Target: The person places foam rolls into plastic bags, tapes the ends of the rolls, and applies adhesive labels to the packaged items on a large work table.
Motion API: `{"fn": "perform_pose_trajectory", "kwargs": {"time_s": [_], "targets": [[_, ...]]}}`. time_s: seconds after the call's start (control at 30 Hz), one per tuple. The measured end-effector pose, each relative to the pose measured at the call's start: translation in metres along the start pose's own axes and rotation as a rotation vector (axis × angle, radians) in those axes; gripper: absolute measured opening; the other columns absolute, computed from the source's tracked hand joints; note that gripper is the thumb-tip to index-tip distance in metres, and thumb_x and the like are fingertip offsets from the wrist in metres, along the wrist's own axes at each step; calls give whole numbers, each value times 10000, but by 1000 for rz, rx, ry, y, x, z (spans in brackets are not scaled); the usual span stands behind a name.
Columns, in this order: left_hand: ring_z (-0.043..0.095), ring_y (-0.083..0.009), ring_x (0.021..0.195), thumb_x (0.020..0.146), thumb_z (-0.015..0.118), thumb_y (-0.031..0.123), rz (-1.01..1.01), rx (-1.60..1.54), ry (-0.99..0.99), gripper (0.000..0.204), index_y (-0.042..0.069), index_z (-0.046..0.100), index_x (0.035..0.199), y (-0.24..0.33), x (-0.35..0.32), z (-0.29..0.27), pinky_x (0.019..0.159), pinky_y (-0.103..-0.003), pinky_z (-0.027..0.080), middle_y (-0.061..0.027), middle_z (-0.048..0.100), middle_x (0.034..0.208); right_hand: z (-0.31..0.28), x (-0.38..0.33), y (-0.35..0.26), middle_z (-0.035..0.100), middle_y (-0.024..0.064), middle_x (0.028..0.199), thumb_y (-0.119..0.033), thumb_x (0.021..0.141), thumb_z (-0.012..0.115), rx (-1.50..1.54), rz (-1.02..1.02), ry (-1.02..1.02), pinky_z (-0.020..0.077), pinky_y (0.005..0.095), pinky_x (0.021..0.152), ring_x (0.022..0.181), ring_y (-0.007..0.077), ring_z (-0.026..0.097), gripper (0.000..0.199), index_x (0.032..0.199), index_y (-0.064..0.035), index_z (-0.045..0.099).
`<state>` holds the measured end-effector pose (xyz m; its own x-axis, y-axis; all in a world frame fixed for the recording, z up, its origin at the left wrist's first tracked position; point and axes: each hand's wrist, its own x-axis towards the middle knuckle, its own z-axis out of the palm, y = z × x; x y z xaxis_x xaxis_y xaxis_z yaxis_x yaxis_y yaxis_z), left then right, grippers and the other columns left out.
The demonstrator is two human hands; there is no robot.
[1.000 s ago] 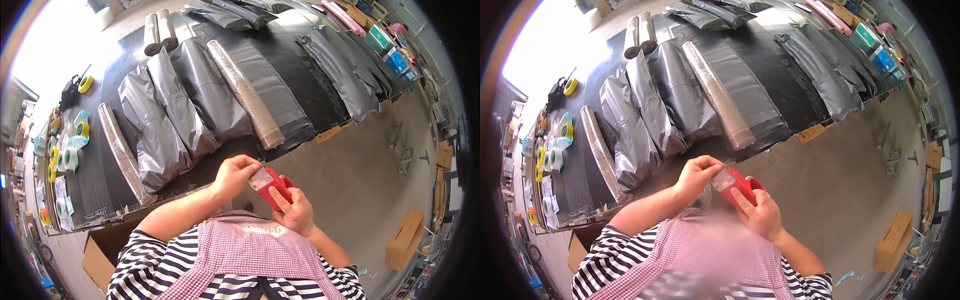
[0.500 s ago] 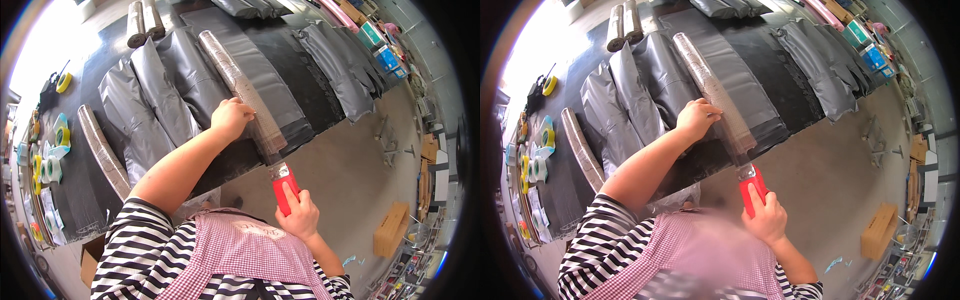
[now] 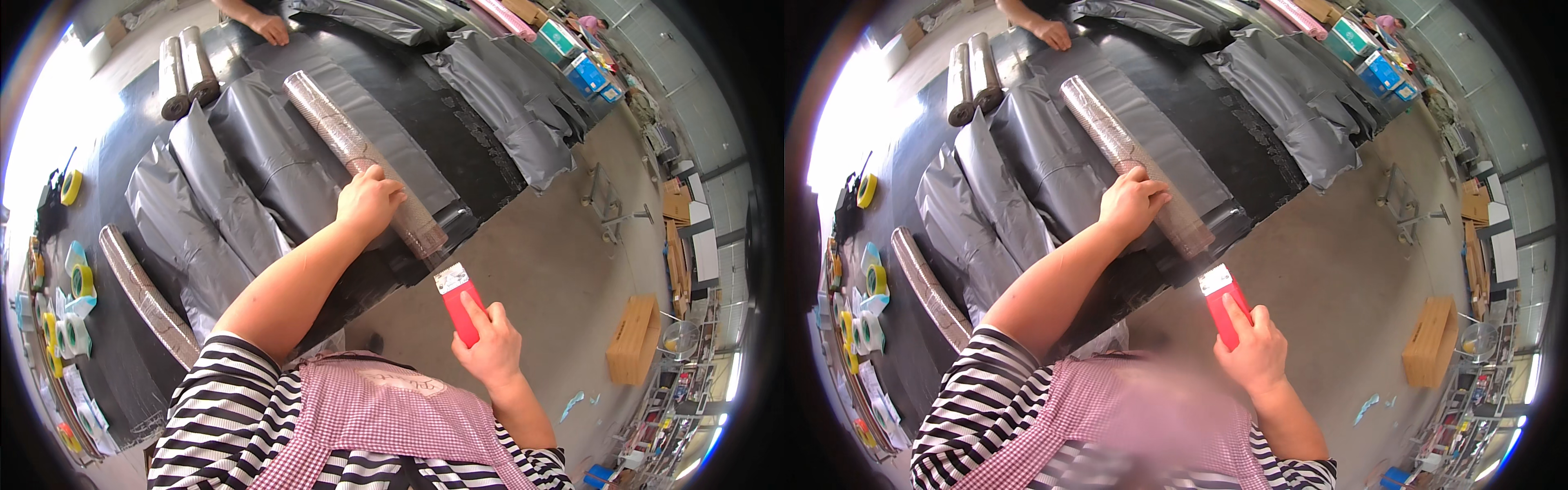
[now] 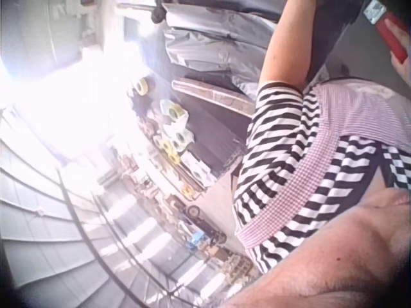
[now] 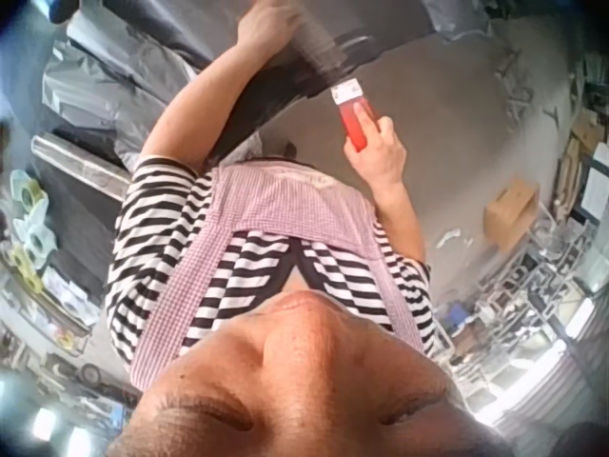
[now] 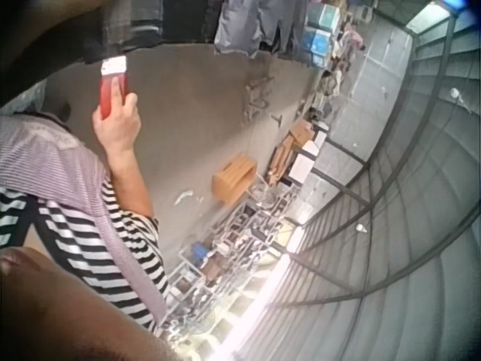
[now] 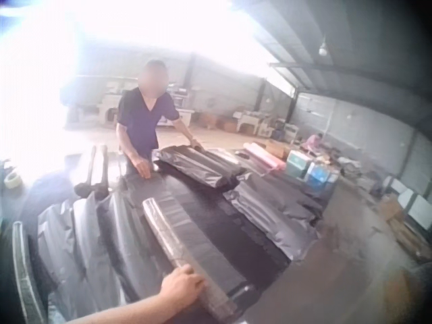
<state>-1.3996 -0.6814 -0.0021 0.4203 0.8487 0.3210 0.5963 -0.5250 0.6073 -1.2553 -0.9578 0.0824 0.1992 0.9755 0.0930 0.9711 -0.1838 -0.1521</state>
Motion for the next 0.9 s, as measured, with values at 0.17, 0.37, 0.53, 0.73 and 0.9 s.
{"fn": "perform_pose_trajectory", "kwargs": {"time_s": [0.17, 0.37, 0.53, 0.73, 0.9], "targets": [[647, -288, 952, 858, 718, 320, 38, 79, 18, 212, 142, 728, 972, 6, 7, 10, 807, -420, 527, -73, 611, 923, -8, 13, 8, 517, 72, 938, -241, 695, 774, 26, 65, -83, 548, 393, 670, 784, 258, 636, 663, 1341, -206, 625], [668, -356, 906, 855, 664, 396, -82, 164, -76, 365, 80, 563, 1007, 10, 31, 5, 806, -490, 507, -150, 677, 898, -12, 33, 30, 547, 84, 950, -274, 713, 759, 108, 89, -198, 555, 418, 706, 800, 291, 651, 666, 1356, -198, 606], [593, -338, 1113, 879, 656, 318, 75, 416, 55, 282, 92, 644, 1047, 3, 54, -1, 924, -494, 447, -128, 652, 1139, -23, 45, 42, 585, 111, 972, -296, 724, 741, 89, 54, -241, 570, 436, 745, 824, 328, 672, 642, 1343, -187, 607], [400, -335, 1396, 917, 592, 511, 384, 124, -268, 476, 195, 665, 1264, 47, -6, 54, 1196, -646, 62, -77, 604, 1280, -49, 114, 33, 683, 181, 925, -259, 723, 699, -43, -71, -546, 569, 470, 810, 871, 392, 689, 506, 1212, -130, 682], [357, -314, 1422, 894, 612, 496, 307, 122, -374, 437, 193, 686, 1199, 61, -10, 49, 1192, -656, 23, -38, 606, 1260, -50, 219, 35, 726, 153, 914, -269, 735, 729, 108, 230, -1233, 570, 429, 776, 846, 279, 712, 317, 957, -44, 753]]}}
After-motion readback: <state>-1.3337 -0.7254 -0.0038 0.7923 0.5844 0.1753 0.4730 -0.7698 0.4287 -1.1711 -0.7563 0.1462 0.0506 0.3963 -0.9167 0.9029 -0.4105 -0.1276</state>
